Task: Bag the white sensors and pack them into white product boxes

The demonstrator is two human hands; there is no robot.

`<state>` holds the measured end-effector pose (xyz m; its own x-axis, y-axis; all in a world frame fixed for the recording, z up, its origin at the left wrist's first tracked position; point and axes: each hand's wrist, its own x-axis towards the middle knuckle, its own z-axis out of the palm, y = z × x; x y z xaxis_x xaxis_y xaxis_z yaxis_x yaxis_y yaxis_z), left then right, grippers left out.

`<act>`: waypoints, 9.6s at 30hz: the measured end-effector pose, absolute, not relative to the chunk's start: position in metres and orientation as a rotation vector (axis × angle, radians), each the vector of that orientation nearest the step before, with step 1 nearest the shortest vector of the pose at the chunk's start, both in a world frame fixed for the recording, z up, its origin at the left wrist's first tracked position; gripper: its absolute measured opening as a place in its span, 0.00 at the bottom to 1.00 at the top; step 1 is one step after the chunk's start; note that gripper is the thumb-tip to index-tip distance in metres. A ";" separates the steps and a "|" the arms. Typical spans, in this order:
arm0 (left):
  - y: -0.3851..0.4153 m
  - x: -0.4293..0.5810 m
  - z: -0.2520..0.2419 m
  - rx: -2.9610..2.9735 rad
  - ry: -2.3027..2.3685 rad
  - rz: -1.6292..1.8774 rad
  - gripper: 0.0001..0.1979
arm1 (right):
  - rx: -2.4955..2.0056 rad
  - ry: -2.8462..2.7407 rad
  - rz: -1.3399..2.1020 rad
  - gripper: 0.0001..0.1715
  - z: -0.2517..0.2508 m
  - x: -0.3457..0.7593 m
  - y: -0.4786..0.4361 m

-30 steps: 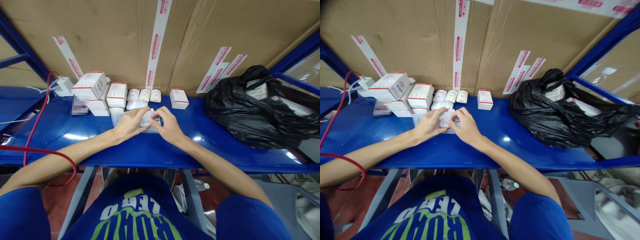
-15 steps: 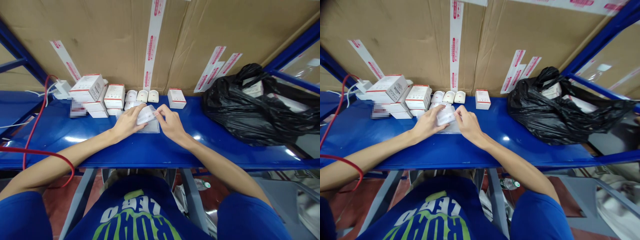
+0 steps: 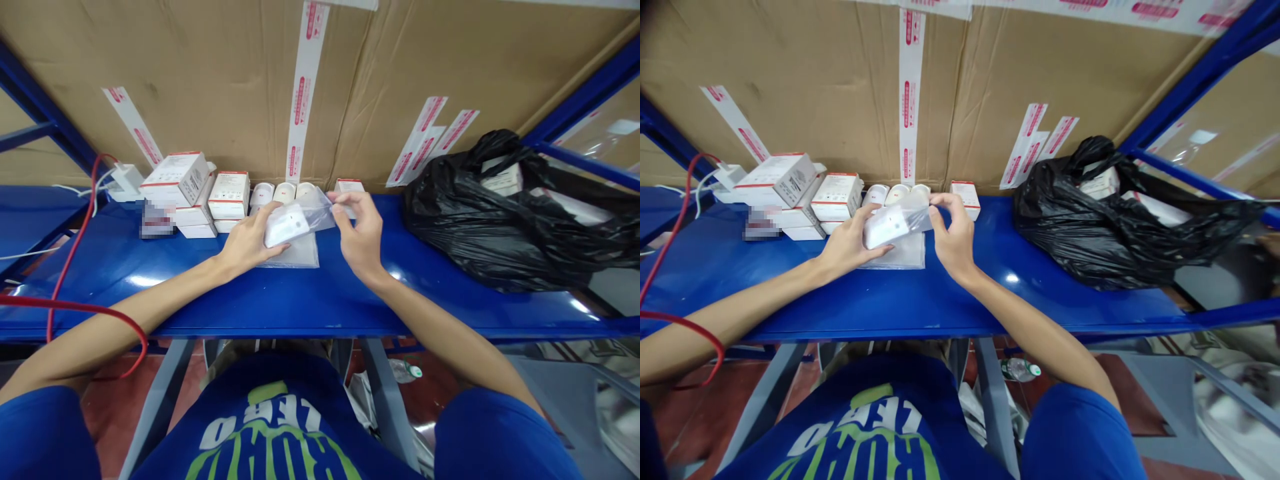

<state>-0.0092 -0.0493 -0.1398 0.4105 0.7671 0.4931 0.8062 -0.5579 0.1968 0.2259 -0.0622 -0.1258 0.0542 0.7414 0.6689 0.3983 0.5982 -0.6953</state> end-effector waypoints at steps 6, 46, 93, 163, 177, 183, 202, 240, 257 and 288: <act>-0.054 -0.009 -0.140 -2.467 -1.247 -0.754 0.37 | -0.878 -1.886 0.011 0.25 -0.145 0.215 -0.067; -0.055 -0.039 -0.103 -3.139 -1.042 -0.248 0.40 | -0.782 -1.500 0.205 0.32 -0.118 0.272 -0.035; -0.056 -0.031 -0.126 -2.672 -1.020 -1.166 0.37 | -0.782 -2.056 0.273 0.36 -0.128 0.240 -0.054; -0.044 -0.022 -0.158 -3.002 -1.143 -0.436 0.14 | -1.618 -2.136 0.428 0.37 -0.115 0.252 -0.040; -0.042 -0.024 -0.159 -3.044 -1.117 -0.456 0.14 | -1.267 -2.451 0.155 0.25 -0.123 0.264 -0.059; -0.042 -0.024 -0.157 -3.055 -1.125 -0.458 0.14 | -1.376 -2.395 0.071 0.27 -0.113 0.265 0.004; -0.044 -0.017 -0.164 -2.918 -1.117 -0.405 0.14 | -1.067 -2.649 0.059 0.26 -0.127 0.189 0.028; -0.048 -0.016 -0.142 -2.797 -0.979 -0.344 0.15 | -1.149 -1.934 0.324 0.29 -0.098 0.268 -0.037; -0.040 -0.009 -0.144 -2.945 -1.123 -0.709 0.10 | -1.012 -2.014 0.454 0.27 -0.099 0.285 -0.033; -0.052 -0.011 -0.153 -2.869 -1.097 -1.096 0.25 | -0.709 -2.165 0.467 0.42 -0.136 0.248 -0.040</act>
